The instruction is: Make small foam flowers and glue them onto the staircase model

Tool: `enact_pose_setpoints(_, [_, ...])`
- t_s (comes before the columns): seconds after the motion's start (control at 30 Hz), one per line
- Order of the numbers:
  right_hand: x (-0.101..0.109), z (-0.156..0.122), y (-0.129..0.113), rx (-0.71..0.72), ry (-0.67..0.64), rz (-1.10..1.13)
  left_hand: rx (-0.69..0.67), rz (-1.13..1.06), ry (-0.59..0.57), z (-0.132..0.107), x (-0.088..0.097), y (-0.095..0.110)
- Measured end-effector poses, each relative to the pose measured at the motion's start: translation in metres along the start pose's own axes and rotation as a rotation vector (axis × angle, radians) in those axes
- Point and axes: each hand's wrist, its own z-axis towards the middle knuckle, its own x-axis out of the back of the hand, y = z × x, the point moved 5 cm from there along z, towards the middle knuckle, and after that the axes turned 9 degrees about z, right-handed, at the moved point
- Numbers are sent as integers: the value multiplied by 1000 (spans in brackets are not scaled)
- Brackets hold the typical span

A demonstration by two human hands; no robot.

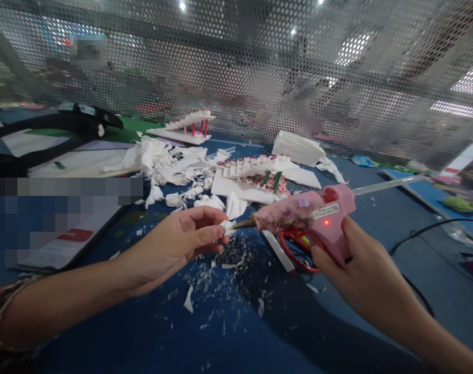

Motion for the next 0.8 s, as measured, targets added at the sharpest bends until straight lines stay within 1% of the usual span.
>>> enact_pose_setpoints(0.1, [0, 0, 3, -18, 6, 2, -12, 18, 3, 0, 0, -1])
enact_pose_setpoints(0.2, [3, 1, 10, -40, 13, -7, -23, 61, 36, 0, 0, 0])
enact_pose_setpoints(0.33, [18, 2, 30, -98, 70, -46, -85, 224, 114, 4, 3, 12])
enact_pose_setpoints(0.43, [36, 3, 56, -202, 125, -118, -194, 377, 189, 15, 8, 30])
enact_pose_setpoints(0.5, [46, 2, 79, -307, 101, -182, -330, 521, 226, 27, 9, 44])
enact_pose_setpoints(0.57, [51, -1, 102, -409, 16, -201, -434, 678, 225, 41, 5, 54])
enact_pose_setpoints(0.63, [57, -5, 122, -475, 19, -230, -517, 794, 185, 57, -3, 58])
enact_pose_setpoints(0.7, [60, -9, 137, -490, 18, -212, -578, 880, 139, 72, -14, 57])
enact_pose_setpoints(0.8, [61, -15, 154, -480, 53, -213, -621, 941, 53, 89, -31, 50])
